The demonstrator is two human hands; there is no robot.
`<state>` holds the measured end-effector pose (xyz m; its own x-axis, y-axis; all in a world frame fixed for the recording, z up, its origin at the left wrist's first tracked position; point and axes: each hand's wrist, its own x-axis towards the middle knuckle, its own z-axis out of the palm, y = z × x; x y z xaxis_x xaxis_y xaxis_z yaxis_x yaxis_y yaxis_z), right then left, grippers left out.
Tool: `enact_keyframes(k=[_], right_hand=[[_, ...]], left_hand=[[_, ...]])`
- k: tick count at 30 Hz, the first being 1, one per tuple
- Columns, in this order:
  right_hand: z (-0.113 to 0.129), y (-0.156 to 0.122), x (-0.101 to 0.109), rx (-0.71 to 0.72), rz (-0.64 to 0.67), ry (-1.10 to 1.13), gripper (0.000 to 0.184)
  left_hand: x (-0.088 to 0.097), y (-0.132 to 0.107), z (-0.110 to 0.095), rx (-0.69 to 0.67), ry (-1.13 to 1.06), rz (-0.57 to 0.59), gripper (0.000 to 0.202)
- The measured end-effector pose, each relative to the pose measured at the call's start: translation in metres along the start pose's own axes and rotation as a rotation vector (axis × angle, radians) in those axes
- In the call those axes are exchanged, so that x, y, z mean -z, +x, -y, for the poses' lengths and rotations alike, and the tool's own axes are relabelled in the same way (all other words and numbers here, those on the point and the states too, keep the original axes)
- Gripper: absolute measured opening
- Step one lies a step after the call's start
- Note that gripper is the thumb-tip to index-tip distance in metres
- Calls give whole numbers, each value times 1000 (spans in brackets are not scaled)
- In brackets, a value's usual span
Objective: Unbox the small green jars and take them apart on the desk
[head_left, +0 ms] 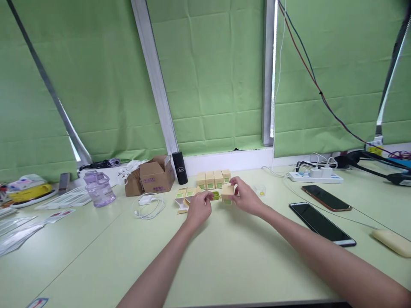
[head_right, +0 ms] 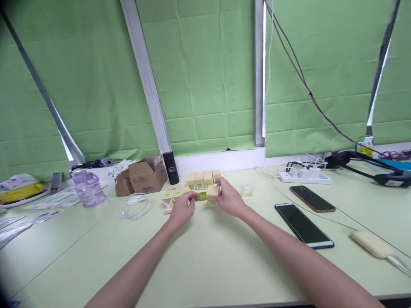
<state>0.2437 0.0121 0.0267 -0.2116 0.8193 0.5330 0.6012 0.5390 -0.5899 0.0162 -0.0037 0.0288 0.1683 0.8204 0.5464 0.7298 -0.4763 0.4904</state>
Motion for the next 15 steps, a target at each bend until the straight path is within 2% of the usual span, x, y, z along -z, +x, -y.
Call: enact_keyframes(k=[4,6,8,10,15], right_hand=[[6,-40,-8,-23,116,210,43],[5,-50,-9,-30,145,265,52],[0,-56,-9,-44,177,322,64],[-7,-58,-8,-69,204,379,68],[-20,-55,-9,-89,187,474,55]], left_hand=[[-12,6,-6,96,-219,10,31],[-19,6,-8,141,-322,12,30],[-27,3,-8,184,-416,2,31],[-34,-1,-6,241,-514,-2,35],[-40,-10,-1,306,-755,57,41]])
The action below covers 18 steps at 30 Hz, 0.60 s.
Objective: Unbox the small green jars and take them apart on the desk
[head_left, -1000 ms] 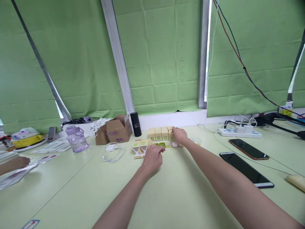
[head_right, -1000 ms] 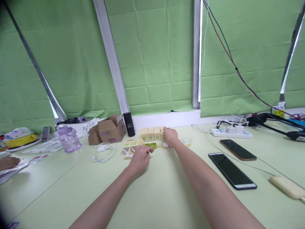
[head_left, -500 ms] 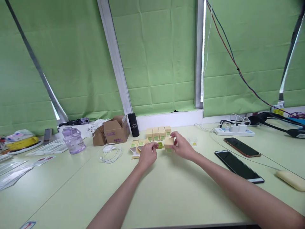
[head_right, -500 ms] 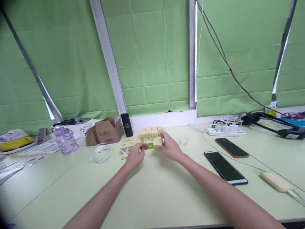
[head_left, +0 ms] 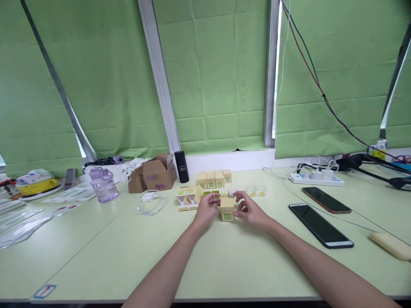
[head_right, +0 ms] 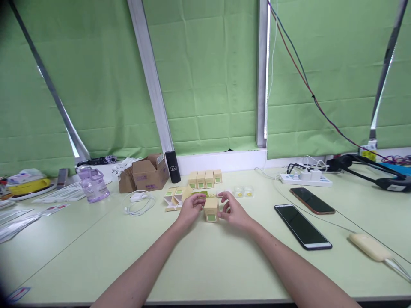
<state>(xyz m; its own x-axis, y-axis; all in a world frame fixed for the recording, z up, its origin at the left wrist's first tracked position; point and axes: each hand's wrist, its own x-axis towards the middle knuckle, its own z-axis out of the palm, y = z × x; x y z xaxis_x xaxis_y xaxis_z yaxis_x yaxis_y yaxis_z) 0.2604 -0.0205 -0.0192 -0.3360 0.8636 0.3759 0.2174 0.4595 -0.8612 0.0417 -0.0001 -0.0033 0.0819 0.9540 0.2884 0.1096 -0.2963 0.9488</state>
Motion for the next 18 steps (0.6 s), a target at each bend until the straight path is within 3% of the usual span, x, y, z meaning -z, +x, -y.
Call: enact_keyframes(k=[7,18], right_hand=[[-2,3,-2,25,-26,5,48],[-15,9,1,29,-149,-84,38]], left_hand=[[0,-4,-3,-13,-37,32,37],[2,-7,0,14,40,-30,39]])
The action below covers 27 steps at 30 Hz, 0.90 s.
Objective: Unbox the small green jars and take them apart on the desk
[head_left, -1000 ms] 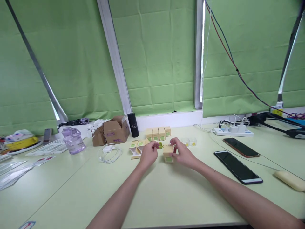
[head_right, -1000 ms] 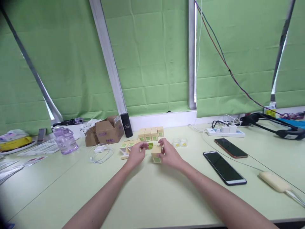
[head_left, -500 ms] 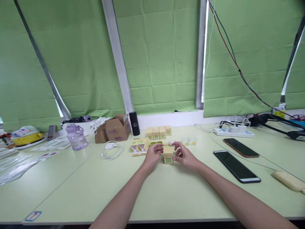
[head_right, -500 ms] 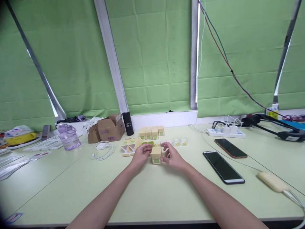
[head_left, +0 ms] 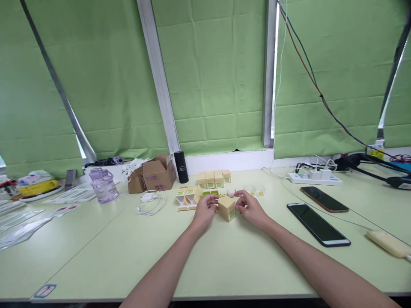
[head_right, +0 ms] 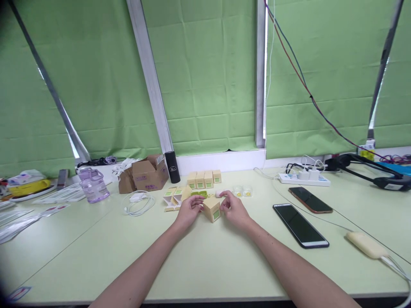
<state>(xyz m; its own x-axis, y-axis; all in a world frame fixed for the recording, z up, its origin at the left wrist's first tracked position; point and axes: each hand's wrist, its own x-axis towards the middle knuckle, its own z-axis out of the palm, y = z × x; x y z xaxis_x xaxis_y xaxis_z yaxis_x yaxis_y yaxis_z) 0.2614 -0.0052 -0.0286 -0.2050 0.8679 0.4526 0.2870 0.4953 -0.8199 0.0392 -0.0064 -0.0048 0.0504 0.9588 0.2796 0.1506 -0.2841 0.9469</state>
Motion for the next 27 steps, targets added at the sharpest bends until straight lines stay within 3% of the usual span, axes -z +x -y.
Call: enact_keyframes(k=[10,17,22,27], right_hand=[[-2,1,-1,-41,-18,121,31],[4,1,1,-61,-33,93,29],[7,-2,0,-34,-12,143,36],[10,-3,-1,-104,30,196,45]], left_hand=[[1,2,6,96,16,1,39],[4,-1,1,-78,99,-34,35],[3,-4,-3,-76,164,-9,43],[4,-5,-1,-79,237,-13,40]])
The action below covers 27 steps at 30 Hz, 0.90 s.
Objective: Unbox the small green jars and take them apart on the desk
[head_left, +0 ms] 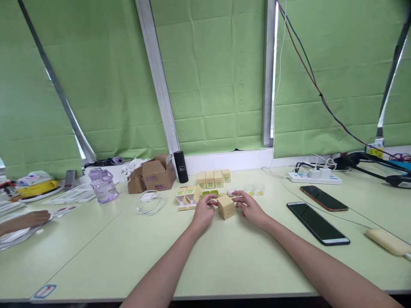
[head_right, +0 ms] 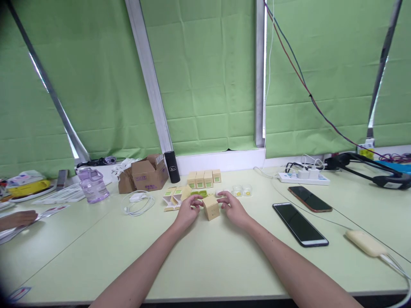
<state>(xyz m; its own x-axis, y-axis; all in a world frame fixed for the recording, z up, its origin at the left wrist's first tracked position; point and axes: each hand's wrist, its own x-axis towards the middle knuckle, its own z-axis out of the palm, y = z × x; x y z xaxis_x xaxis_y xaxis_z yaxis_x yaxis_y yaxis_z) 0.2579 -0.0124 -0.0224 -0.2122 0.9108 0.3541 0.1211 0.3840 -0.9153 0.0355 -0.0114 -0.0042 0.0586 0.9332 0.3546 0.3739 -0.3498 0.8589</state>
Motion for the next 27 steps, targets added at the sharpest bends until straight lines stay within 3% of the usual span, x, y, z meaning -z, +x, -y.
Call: enact_keyframes(k=[4,11,15,20,27], right_hand=[[2,0,0,18,-31,-53,44],[3,2,2,117,-147,-201,35],[8,0,1,118,-186,-212,33],[14,-2,-3,147,-219,-230,32],[20,-6,-6,184,-216,-313,32]], left_hand=[[2,1,3,10,48,-21,41],[1,-8,-7,-16,148,55,67],[-7,-17,-14,36,232,71,65],[-17,-20,-14,10,237,11,55],[-17,-21,-18,-43,194,-21,46]])
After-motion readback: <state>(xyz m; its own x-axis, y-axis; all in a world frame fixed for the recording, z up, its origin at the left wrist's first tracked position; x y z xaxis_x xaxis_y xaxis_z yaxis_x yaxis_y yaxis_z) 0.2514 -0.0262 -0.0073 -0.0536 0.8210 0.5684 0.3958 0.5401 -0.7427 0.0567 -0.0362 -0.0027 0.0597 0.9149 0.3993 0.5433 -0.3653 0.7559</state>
